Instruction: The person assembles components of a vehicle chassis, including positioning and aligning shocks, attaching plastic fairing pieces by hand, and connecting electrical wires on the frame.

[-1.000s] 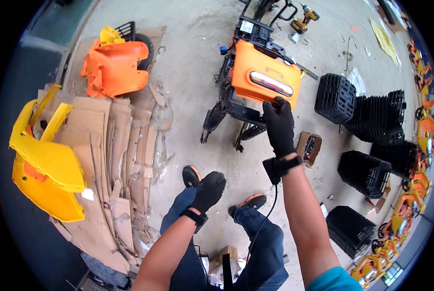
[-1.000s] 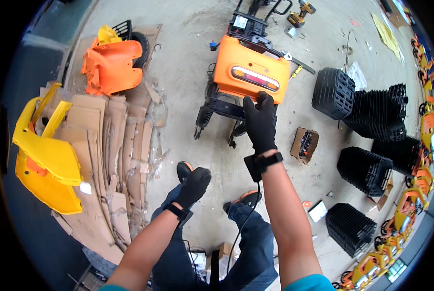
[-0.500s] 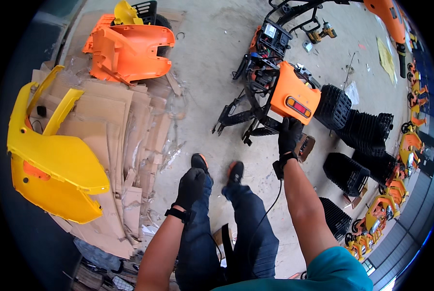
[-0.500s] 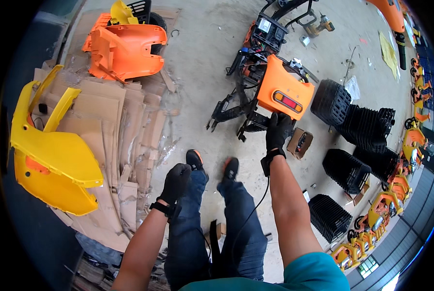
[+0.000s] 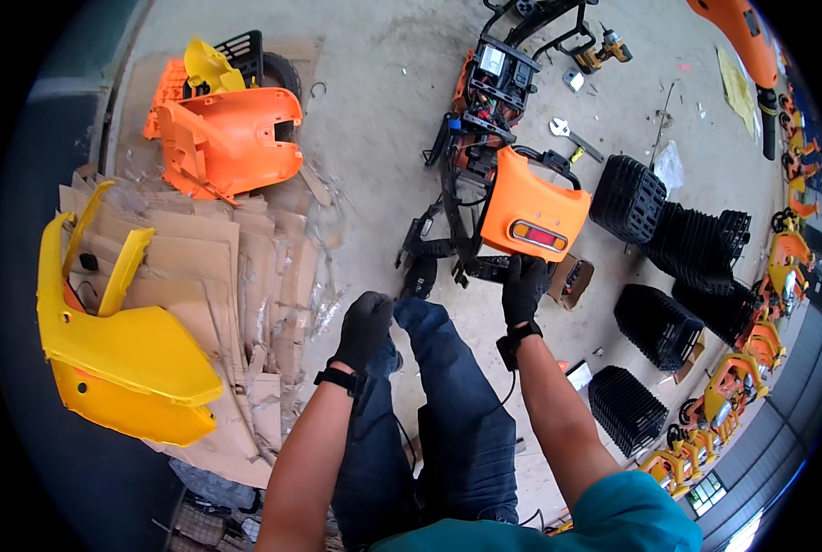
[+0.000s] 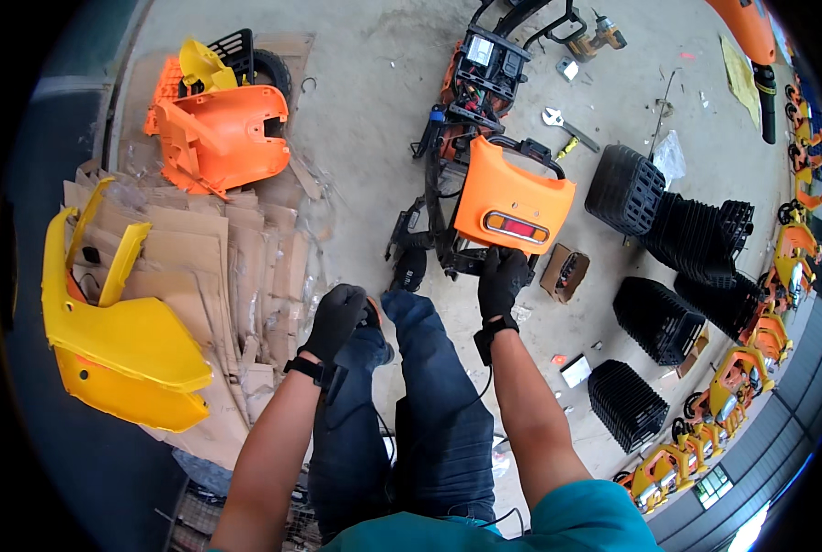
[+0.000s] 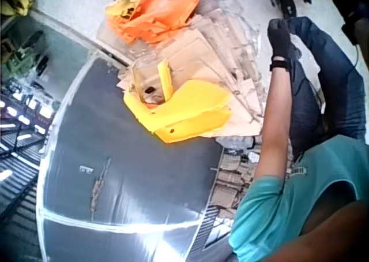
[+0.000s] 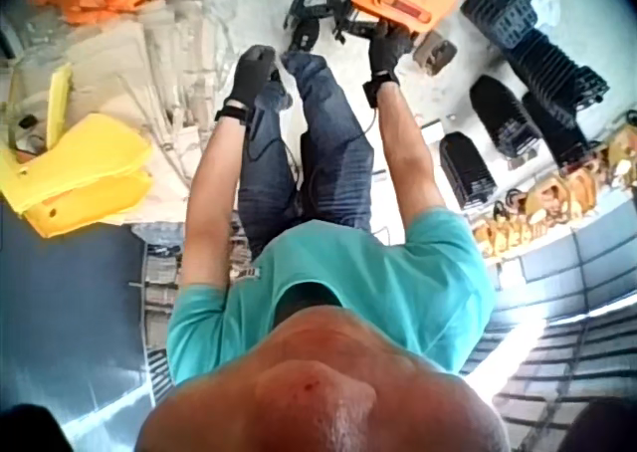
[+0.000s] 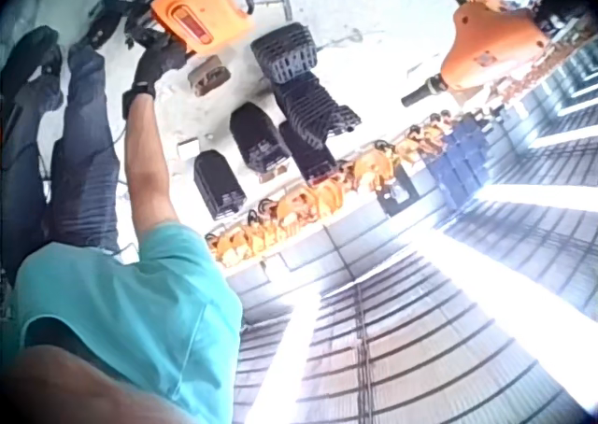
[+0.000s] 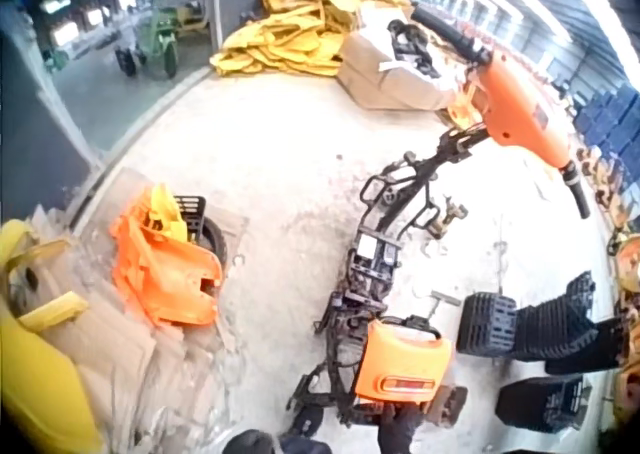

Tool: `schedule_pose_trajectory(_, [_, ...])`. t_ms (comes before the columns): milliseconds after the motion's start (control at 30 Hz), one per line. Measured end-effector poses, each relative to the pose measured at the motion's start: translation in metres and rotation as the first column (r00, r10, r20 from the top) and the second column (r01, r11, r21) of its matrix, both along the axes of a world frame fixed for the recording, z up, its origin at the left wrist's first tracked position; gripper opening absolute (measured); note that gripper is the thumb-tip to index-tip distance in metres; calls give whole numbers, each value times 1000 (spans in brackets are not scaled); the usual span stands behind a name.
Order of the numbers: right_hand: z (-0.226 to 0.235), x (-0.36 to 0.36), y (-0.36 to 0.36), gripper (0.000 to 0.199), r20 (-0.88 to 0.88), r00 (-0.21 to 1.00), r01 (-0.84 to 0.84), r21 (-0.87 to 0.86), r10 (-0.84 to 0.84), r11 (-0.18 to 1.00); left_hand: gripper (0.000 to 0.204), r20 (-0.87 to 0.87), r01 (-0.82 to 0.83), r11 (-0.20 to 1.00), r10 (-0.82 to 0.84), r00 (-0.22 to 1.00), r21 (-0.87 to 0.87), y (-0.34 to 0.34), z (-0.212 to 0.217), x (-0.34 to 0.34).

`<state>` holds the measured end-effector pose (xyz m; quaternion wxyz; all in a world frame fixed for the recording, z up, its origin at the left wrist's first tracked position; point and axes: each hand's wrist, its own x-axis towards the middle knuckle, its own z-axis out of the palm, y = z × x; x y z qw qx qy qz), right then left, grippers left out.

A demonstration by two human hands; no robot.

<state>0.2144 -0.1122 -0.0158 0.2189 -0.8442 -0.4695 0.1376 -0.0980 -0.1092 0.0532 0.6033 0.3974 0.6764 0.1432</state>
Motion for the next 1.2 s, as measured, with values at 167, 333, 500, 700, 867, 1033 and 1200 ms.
schedule_pose_trajectory(167, [28, 11, 4, 16, -177, 982, -92, -163, 62, 982, 22, 75, 10, 997, -15, 997, 73, 40, -18, 25])
schedule_pose_trajectory(333, [99, 3, 34, 13, -389, 921, -33, -130, -20, 991, 23, 139, -55, 989, 36, 990, 135, 79, -29, 49])
schedule_pose_trajectory(500, [120, -12, 97, 23, -366, 930, -37, -1, 34, 999, 18, 36, 210, 966, -217, 975, 149, 118, -33, 57])
schedule_pose_trajectory(700, [93, -23, 167, 41, -277, 960, -54, -23, 45, 998, 17, -373, 480, 710, -318, 872, 516, 158, -111, 18])
schedule_pose_trajectory(867, [73, -36, 194, 41, 62, 972, -214, -174, 228, 961, 13, -431, 524, 761, -355, 830, 383, 252, -118, -36])
schedule_pose_trajectory(1033, [68, -48, 216, 37, 15, 991, -122, -270, 131, 955, 17, -541, 545, 775, -322, 777, 320, 318, -148, -137])
schedule_pose_trajectory(1200, [63, -56, 223, 37, 122, 990, -29, -310, 71, 950, 17, -574, 503, 825, -287, 767, 259, 356, -161, -208])
